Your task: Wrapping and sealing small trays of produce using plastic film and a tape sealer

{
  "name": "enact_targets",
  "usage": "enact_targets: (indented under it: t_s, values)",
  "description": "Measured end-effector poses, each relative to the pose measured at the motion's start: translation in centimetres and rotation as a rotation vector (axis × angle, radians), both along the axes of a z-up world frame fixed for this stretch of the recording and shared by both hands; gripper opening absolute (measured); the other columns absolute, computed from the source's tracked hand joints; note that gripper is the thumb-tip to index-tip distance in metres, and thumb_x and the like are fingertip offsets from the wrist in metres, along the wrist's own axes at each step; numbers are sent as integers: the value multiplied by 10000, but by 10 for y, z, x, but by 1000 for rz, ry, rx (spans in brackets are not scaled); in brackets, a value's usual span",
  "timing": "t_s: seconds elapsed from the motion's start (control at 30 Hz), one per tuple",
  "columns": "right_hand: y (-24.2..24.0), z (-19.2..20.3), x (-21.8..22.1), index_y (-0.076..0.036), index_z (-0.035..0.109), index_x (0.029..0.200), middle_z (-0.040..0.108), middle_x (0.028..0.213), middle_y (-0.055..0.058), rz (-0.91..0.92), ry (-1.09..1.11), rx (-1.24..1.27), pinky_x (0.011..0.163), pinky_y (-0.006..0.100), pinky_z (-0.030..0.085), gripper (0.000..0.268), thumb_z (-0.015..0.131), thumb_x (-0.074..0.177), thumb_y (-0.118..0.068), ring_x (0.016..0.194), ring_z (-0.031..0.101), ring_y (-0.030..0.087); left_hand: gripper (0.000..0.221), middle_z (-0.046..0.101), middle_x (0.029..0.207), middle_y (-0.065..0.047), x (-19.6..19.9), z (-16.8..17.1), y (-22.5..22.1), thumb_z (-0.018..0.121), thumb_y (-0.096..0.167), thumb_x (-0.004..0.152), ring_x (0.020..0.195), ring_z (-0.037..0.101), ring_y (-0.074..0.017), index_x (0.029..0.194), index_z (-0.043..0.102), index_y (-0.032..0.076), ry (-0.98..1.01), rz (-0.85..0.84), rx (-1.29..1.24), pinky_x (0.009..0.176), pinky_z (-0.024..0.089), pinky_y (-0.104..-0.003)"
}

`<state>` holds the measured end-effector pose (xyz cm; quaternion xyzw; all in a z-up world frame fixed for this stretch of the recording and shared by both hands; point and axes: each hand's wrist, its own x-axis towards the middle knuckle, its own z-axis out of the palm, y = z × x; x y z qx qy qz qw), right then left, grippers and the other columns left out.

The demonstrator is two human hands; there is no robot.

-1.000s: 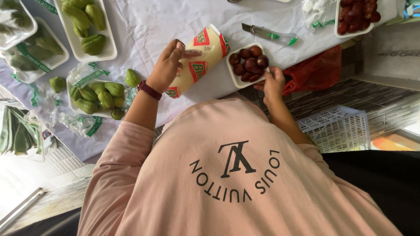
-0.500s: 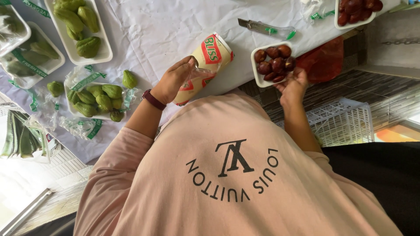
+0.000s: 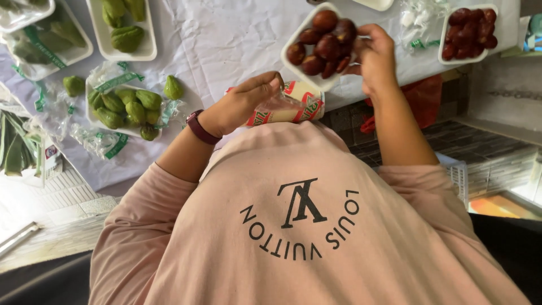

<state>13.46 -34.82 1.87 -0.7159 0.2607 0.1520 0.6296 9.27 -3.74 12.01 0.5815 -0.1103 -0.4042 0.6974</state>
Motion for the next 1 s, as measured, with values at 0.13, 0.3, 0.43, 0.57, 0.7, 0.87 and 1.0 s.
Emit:
enact_targets:
  t_s: [0.13,0.3,0.43,0.57,0.7,0.87,1.0]
  values:
    - [37,-20,29,-166,624,1079,714,973,60,168,38,40,456,383,640,114,559,1045,-78,659,705,218,266,382,877,81,0,6,0,394,326,1110,826,365,-55,909,454,164,36,124,4,817,359,-212]
    - [62,-36,47,-156,620,988,691,834,74,402,24,84,408,369,609,79,644,1063,-148,592,670,198,313,498,918,65,4,29,0,393,441,1066,961,570,-50,932,461,166,67,148,-31,917,516,-225]
    - [69,-45,51,-143,624,1028,685,792,93,472,8,101,364,383,575,91,579,1073,-78,537,671,228,361,582,1299,-89,12,26,0,548,258,1079,1319,643,-321,1343,426,44,-16,75,-294,1161,527,-406]
    - [64,-65,49,-168,629,1042,642,802,63,543,-26,43,351,385,563,135,580,1045,-42,551,653,202,236,664,1275,-167,18,25,-4,609,17,1013,1126,669,-202,1198,464,-3,-191,52,-206,942,595,-311]
    - [76,-62,58,-136,637,1071,625,772,63,590,18,-22,445,315,519,152,542,1026,-27,635,607,163,259,651,1295,-231,23,43,2,600,-37,1007,1273,651,-288,1101,396,91,-173,61,-266,970,647,-381]
    - [61,-123,67,-125,671,1179,685,899,31,637,-139,48,486,247,582,241,574,1018,25,693,639,101,365,699,1098,-116,24,28,-1,643,-101,931,1016,732,-235,1055,391,132,-195,159,-245,874,580,-330]
    - [73,-68,54,-149,665,1057,627,736,9,643,-96,82,453,253,450,53,676,1012,-125,579,557,75,457,701,1179,-278,46,0,0,541,-242,976,1157,700,-293,981,289,140,2,158,-450,944,613,-340]
